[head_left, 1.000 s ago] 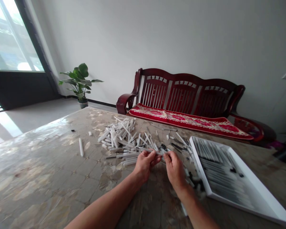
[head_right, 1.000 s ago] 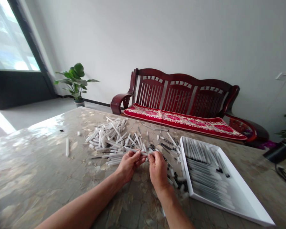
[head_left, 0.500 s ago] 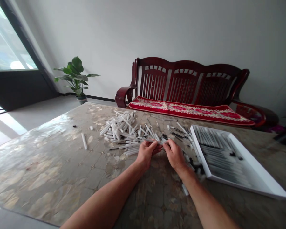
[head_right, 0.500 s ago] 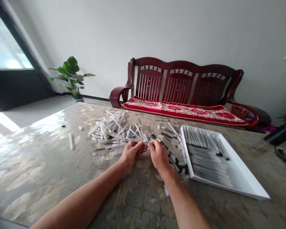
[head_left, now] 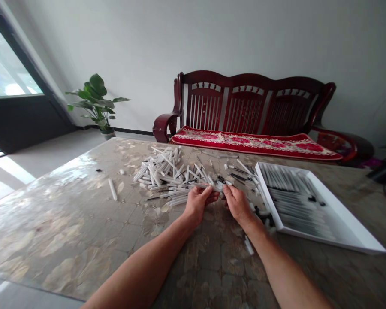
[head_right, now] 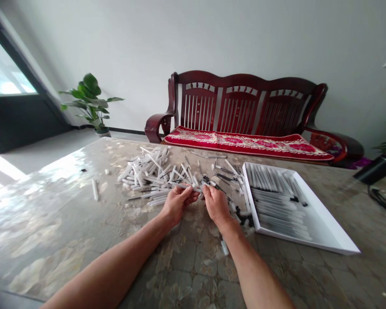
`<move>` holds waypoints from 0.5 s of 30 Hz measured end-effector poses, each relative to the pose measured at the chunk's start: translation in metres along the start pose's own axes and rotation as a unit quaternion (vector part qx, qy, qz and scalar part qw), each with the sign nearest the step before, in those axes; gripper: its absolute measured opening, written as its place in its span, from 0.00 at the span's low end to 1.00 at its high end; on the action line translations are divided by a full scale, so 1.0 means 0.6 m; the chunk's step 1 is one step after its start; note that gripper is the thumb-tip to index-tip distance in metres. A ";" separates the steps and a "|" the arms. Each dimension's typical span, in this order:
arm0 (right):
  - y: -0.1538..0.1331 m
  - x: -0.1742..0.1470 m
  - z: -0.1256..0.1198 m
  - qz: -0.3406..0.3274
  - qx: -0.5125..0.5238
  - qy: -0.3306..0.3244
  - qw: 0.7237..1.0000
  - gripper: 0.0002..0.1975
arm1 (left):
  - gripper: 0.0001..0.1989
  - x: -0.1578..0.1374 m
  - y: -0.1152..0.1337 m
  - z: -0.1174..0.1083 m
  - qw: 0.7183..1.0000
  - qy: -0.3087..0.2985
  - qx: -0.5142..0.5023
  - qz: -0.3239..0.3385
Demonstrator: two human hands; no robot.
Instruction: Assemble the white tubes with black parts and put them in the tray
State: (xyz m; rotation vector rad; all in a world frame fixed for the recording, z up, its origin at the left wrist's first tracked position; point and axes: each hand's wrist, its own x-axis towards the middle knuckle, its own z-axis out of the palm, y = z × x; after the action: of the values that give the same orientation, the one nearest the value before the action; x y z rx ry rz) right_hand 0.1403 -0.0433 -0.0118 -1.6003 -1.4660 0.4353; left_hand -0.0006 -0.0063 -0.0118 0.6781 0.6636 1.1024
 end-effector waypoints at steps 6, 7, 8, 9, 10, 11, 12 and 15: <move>-0.003 0.001 0.000 -0.026 0.016 0.011 0.999 0.18 | 0.18 -0.002 0.001 -0.003 1.000 0.007 0.013 -0.004; -0.003 0.001 0.000 -0.012 0.022 0.006 1.000 0.19 | 0.19 -0.002 0.001 -0.003 1.000 0.007 0.014 -0.002; -0.002 0.001 0.001 0.004 0.031 -0.002 1.000 0.21 | 0.19 -0.002 0.000 -0.003 1.000 0.009 0.016 0.001; -0.001 0.002 0.002 0.015 0.039 -0.009 0.999 0.22 | 0.19 -0.002 0.000 -0.003 1.000 0.011 0.018 0.003; -0.001 0.001 0.002 0.018 0.045 -0.014 0.999 0.22 | 0.19 -0.002 -0.001 -0.003 1.000 0.014 0.021 0.003; -0.002 0.001 0.002 0.013 0.049 -0.014 0.999 0.22 | 0.19 -0.001 -0.001 -0.003 1.000 0.016 0.022 0.003; -0.004 0.002 0.002 0.002 0.049 -0.008 0.999 0.21 | 0.19 -0.001 -0.001 -0.003 1.000 0.016 0.023 0.004; -0.011 0.002 0.003 -0.005 0.070 0.002 0.998 0.21 | 0.20 -0.003 0.000 -0.001 1.000 0.005 0.026 0.015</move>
State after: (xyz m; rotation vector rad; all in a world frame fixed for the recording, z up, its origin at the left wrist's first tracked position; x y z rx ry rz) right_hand 0.1353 -0.0420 -0.0074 -1.4806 -1.4080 0.5170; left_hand -0.0017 -0.0081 -0.0121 0.7299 0.6943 1.1190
